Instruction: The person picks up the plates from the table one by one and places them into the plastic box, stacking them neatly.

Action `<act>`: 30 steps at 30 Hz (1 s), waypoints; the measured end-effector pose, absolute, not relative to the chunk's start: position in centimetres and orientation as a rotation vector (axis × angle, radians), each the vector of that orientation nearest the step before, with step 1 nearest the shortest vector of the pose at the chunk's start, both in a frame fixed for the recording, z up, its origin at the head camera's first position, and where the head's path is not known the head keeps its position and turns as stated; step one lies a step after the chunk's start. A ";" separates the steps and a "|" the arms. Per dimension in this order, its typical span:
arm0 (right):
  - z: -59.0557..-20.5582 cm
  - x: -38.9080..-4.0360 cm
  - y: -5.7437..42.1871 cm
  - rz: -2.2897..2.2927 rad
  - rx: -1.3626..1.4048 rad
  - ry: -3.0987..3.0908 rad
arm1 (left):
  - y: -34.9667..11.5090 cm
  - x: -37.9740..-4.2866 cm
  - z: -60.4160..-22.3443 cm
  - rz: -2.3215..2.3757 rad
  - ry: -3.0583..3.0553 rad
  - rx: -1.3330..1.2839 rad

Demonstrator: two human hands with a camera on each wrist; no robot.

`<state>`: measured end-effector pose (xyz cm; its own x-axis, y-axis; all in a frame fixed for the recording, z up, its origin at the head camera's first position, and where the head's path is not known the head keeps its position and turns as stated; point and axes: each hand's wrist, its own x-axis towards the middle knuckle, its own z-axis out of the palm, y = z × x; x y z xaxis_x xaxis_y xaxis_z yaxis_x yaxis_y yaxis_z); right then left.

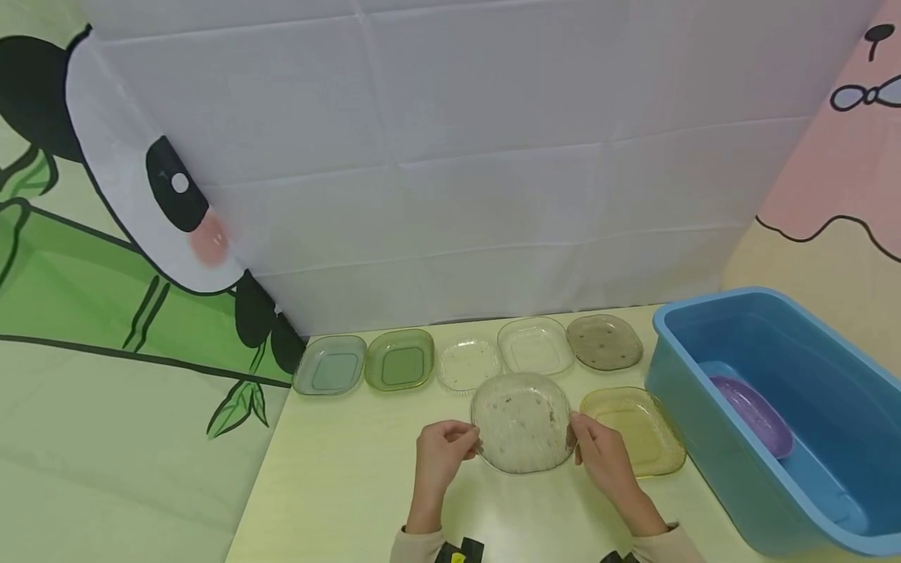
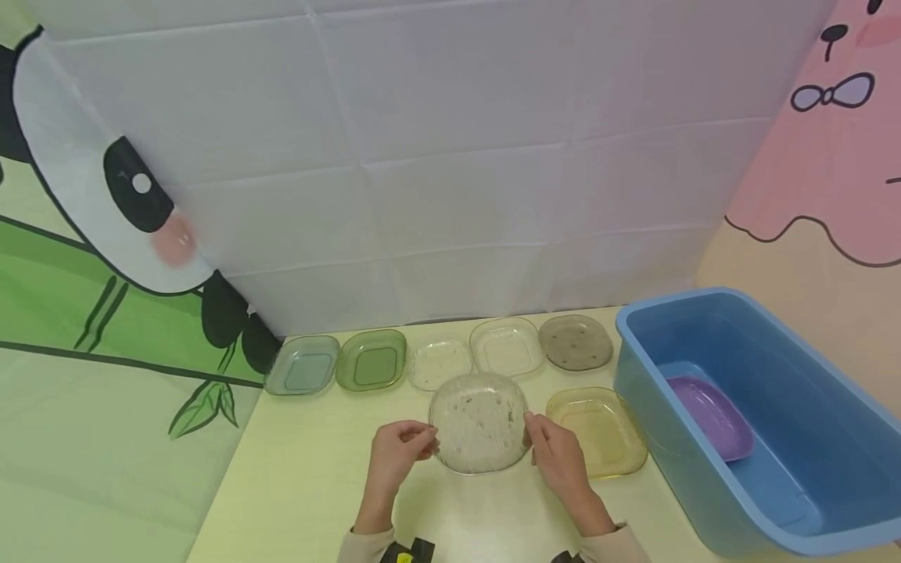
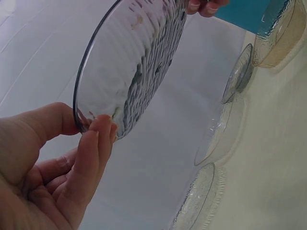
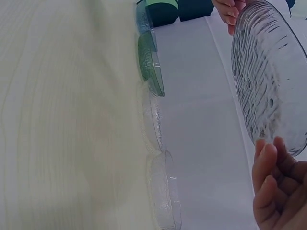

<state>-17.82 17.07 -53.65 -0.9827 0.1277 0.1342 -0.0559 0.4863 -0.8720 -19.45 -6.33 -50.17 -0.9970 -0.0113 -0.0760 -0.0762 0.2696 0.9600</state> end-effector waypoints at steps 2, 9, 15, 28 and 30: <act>-53.7 -17.9 17.0 1.492 -0.065 -2.564 | -6.3 -19.4 -50.2 1.863 2.460 -0.091; -53.8 -17.9 16.9 1.449 -0.065 -2.615 | -6.6 -19.3 -50.6 1.874 2.461 -0.082; -53.7 -17.6 16.7 1.407 -0.079 -2.632 | -6.7 -19.2 -51.0 1.881 2.428 -0.074; -53.8 -17.6 16.7 1.379 -0.107 -2.658 | -6.6 -18.9 -51.6 1.871 2.437 -0.055; -53.8 -17.7 16.7 1.370 -0.112 -2.669 | -6.6 -18.9 -51.6 1.864 2.442 -0.058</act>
